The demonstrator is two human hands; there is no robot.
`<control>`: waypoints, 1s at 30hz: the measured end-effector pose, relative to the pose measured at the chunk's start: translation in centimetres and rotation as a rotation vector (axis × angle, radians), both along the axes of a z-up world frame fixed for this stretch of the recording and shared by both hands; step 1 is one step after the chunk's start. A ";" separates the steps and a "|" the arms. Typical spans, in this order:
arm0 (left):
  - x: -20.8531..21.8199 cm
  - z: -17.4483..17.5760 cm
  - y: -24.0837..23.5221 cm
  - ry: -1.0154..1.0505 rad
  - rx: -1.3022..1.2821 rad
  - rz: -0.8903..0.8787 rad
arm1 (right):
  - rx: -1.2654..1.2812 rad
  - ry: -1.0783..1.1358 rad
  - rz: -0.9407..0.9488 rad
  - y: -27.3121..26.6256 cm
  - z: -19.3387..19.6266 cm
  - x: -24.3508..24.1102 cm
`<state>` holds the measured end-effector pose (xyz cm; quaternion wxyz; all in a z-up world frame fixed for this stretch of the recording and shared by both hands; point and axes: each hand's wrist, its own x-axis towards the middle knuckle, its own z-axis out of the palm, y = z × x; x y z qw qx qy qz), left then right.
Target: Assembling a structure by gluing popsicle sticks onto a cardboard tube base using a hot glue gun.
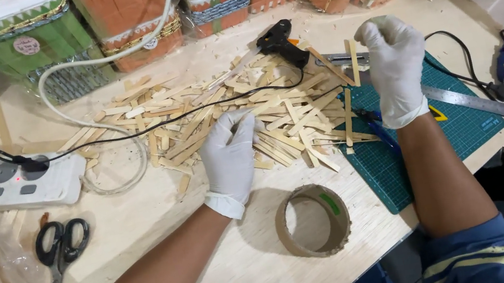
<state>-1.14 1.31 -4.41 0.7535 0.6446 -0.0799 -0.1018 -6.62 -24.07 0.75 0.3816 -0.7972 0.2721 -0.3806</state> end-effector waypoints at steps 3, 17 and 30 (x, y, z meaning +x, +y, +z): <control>-0.5 0.8 0.3 -0.034 -0.019 0.047 | -0.120 0.046 -0.131 -2.0 -1.7 0.1; -0.1 0.7 0.5 -0.114 0.043 0.076 | -0.410 0.526 0.090 1.2 -2.6 4.1; -0.5 1.9 0.8 -0.087 0.081 0.091 | -0.364 0.803 0.054 0.0 -5.8 10.6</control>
